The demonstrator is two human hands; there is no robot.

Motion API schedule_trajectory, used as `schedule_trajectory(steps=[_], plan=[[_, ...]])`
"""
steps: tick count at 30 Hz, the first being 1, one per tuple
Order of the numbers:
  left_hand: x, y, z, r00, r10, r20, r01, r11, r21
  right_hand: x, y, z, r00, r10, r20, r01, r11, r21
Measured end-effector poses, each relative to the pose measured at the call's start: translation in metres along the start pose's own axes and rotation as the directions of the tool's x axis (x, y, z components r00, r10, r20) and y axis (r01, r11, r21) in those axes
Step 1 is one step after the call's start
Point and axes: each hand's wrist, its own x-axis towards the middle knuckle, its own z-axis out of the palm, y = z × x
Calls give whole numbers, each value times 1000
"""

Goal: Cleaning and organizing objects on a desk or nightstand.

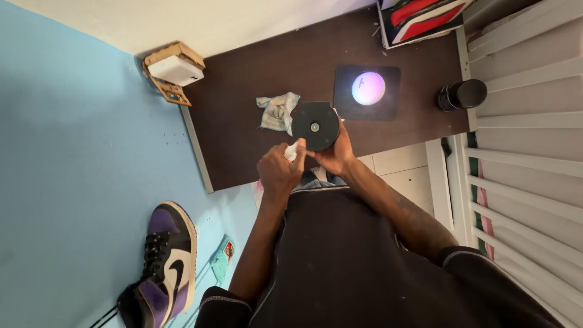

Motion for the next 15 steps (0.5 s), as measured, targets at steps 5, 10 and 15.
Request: schedule_trajectory(steps=[5, 10, 15], plan=[[20, -26, -12, 915, 272, -299, -266, 962, 60, -14, 2, 22, 984, 69, -162, -133, 894, -428], [26, -25, -23, 991, -80, -106, 75, 996, -54, -22, 6, 7, 940, -340, 17, 34, 45, -998], [19, -31, -13, 994, -45, -104, 55, 994, 97, -23, 0, 14, 682, -351, 642, 164, -782, -602]])
